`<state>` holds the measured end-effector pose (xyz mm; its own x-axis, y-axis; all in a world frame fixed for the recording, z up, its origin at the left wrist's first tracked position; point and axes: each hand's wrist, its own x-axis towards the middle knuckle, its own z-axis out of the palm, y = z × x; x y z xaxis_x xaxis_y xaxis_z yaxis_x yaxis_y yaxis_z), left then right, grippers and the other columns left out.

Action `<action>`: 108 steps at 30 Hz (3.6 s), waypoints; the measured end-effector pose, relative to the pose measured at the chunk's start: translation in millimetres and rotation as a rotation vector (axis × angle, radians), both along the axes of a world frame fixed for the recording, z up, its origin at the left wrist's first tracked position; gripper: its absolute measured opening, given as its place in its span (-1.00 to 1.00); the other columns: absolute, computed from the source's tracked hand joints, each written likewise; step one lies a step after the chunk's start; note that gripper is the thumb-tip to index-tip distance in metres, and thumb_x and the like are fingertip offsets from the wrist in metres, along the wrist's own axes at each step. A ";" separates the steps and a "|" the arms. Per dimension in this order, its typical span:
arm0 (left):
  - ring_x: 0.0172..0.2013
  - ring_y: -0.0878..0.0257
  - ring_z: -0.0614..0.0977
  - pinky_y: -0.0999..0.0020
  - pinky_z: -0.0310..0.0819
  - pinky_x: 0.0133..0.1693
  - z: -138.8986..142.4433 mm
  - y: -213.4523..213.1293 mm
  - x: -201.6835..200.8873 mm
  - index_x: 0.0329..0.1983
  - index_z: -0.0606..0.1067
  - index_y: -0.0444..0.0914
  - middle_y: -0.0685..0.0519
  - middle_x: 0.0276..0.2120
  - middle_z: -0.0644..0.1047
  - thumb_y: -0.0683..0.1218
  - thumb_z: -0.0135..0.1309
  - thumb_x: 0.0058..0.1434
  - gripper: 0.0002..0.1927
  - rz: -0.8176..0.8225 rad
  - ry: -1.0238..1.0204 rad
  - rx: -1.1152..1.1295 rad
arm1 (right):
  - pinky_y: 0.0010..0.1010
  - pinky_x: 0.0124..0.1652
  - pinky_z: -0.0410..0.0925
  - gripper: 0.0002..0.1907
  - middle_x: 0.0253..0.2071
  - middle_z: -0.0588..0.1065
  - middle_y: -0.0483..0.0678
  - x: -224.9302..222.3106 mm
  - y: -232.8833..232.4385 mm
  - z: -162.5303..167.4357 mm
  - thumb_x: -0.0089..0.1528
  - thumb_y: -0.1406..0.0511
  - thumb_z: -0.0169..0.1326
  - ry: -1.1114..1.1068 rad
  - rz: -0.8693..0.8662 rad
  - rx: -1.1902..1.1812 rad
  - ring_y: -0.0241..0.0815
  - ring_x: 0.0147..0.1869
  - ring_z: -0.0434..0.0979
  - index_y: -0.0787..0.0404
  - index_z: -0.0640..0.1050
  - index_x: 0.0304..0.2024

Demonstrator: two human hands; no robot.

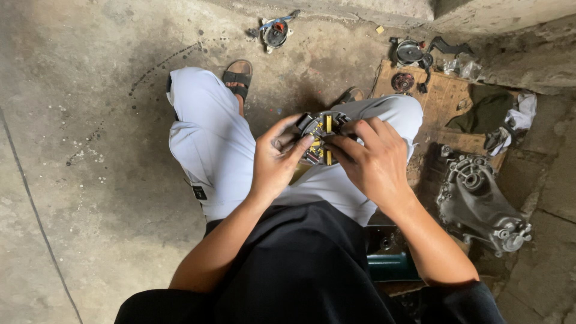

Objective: The person sits on the floor and cleans a circular mechanical component with brass-colored segments using a sanding block and a screwdriver. They rotate the component, scrape its surfaces, and wipe it with the sanding block.

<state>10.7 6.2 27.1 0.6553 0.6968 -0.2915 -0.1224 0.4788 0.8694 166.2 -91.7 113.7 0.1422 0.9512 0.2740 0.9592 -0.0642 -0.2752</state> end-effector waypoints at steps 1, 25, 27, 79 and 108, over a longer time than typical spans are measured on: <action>-0.12 0.37 0.65 0.49 0.59 -0.09 0.8 0.7 -0.3 0.25 0.43 -0.39 -0.08 -0.10 0.66 -0.27 0.16 0.33 -0.57 0.002 0.004 0.004 | -0.28 -0.19 0.34 -0.78 -0.17 0.51 -0.16 0.8 -0.4 -0.4 0.09 0.27 0.40 0.012 0.013 0.010 -0.11 -0.12 0.46 0.13 0.70 -0.22; -0.09 0.37 0.64 0.51 0.55 -0.04 4.9 7.4 0.8 0.28 0.43 -0.43 -0.07 -0.05 0.64 -0.25 0.16 0.33 -0.55 -0.078 -0.010 -0.026 | -0.31 -0.26 0.31 -0.81 -0.24 0.48 -0.19 10.3 3.5 1.6 0.08 0.25 0.39 0.060 0.101 0.045 -0.16 -0.19 0.43 0.16 0.69 -0.29; -0.08 0.36 0.64 0.50 0.56 -0.03 5.8 6.9 1.9 0.27 0.43 -0.44 -0.08 -0.04 0.64 -0.25 0.16 0.33 -0.55 -0.068 -0.016 -0.027 | -0.31 -0.26 0.31 -0.80 -0.23 0.49 -0.19 11.3 3.6 1.8 0.08 0.25 0.39 0.062 0.104 0.053 -0.16 -0.18 0.44 0.15 0.70 -0.28; -0.09 0.35 0.63 0.49 0.54 -0.03 4.2 4.8 -0.7 0.26 0.44 -0.43 -0.08 -0.06 0.64 -0.27 0.16 0.32 -0.57 -0.075 -0.021 -0.069 | -0.27 -0.22 0.32 -0.78 -0.24 0.50 -0.18 23.6 -2.4 2.8 0.02 0.26 0.39 0.132 0.171 0.056 -0.09 -0.17 0.43 0.15 0.69 -0.30; -0.04 0.33 0.63 0.46 0.53 0.03 2.6 8.2 -2.9 0.23 0.45 -0.42 -0.06 -0.04 0.63 -0.25 0.15 0.34 -0.60 -0.067 -0.055 -0.046 | -0.29 -0.24 0.36 -0.79 -0.24 0.46 -0.11 18.0 4.5 -4.0 0.04 0.28 0.40 0.186 0.161 0.085 -0.08 -0.17 0.46 0.18 0.67 -0.31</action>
